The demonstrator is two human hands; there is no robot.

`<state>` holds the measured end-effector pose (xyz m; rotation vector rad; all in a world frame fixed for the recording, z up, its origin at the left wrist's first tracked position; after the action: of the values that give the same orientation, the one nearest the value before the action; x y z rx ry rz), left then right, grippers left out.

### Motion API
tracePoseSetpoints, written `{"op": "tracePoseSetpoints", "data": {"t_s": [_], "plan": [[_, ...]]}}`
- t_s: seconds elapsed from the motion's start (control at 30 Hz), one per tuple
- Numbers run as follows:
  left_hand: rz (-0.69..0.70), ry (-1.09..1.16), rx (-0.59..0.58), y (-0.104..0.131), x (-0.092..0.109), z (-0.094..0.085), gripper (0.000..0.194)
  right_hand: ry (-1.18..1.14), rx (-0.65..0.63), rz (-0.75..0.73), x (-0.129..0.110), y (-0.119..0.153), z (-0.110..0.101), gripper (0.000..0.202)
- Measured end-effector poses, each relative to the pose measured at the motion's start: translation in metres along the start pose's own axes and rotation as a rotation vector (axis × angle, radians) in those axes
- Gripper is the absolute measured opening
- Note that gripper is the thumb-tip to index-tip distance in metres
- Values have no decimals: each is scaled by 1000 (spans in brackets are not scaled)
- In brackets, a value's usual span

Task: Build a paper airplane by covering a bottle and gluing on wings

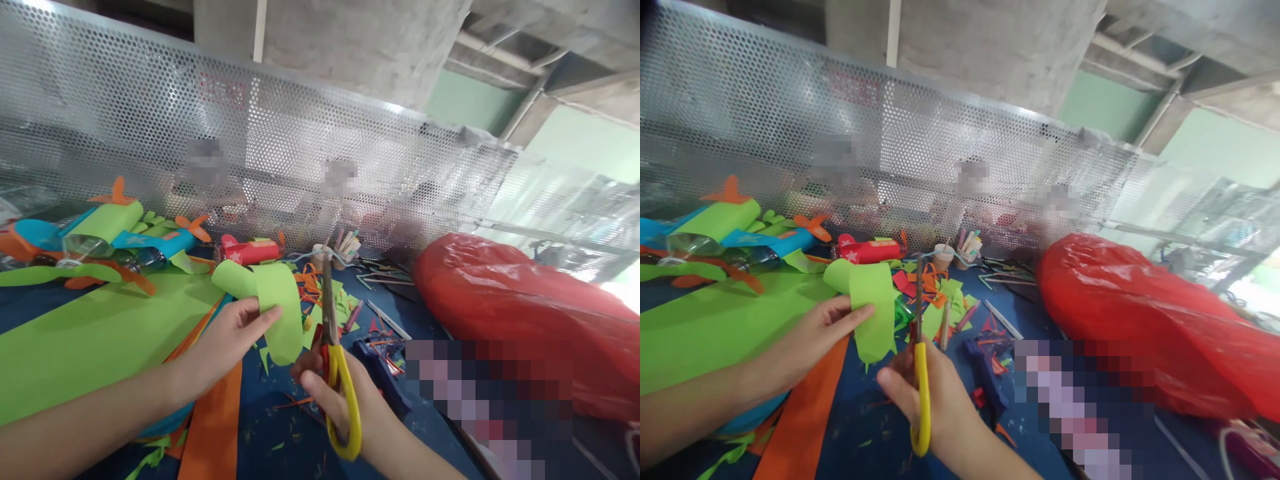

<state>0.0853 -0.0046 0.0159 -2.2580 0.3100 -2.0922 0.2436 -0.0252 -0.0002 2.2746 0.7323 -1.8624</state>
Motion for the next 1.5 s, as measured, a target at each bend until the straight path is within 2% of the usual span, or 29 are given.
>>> {"op": "tracePoseSetpoints", "data": {"t_s": [0.1,0.17,0.27,0.4,0.5,0.63,0.7,0.77,0.8,0.87,0.93,1.0,1.07,1.17,1.23,1.3,1.37,1.43,1.5], "plan": [[-229,241,-142,5,-14,15,14,-137,106,-6,-3,-5,-2,39],[-277,359,-208,7,-18,22,14,-114,169,-50,-5,-7,-5,35],[-284,501,-255,4,-16,24,18,-56,184,-69,-6,-8,-6,28],[-257,545,-158,-3,-9,11,13,-58,125,7,0,-7,-3,22],[-214,513,-68,-10,-3,-2,20,-62,108,35,2,-6,-2,20],[-168,481,146,-22,-4,-26,20,-130,238,-3,7,-9,-18,19],[-174,499,167,-26,-6,-33,21,-192,327,5,14,-13,-31,23],[-224,504,92,-27,-7,-34,24,-268,394,3,20,-17,-43,28],[-274,496,19,-26,-9,-32,35,-287,421,-7,21,-19,-48,29],[-412,463,-171,-21,-15,-24,68,-301,444,-25,20,-21,-55,31],[-517,401,-388,-14,-21,-15,83,-306,435,-30,14,-21,-56,29],[-529,326,-588,-7,-25,-5,86,-318,392,-25,7,-20,-51,25],[-474,244,-693,-2,-27,3,81,-344,316,-11,0,-18,-43,21],[-385,70,-684,3,-28,11,50,-365,185,15,-5,-15,-29,18],[-342,-54,-736,11,-26,18,36,-371,127,12,-7,-14,-23,18],[-312,-115,-837,19,-22,26,22,-369,133,-13,-8,-14,-23,20],[-285,-114,-878,23,-17,31,14,-375,191,-49,-8,-16,-28,23],[-247,-112,-800,18,-14,30,13,-389,293,-74,-6,-18,-36,29],[-199,-130,-664,8,-13,24,13,-417,377,-83,-3,-20,-44,36]]}}
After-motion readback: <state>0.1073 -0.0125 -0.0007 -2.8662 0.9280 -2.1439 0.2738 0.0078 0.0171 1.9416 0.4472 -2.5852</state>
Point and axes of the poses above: each hand's wrist, its own y-axis away from the middle knuckle, its own z-axis out of the palm, x = y × z, the point moved 6 cm from there along -y, towards the middle knuckle, and after that the axes turned 8 degrees about -y, right-handed, at the moved point
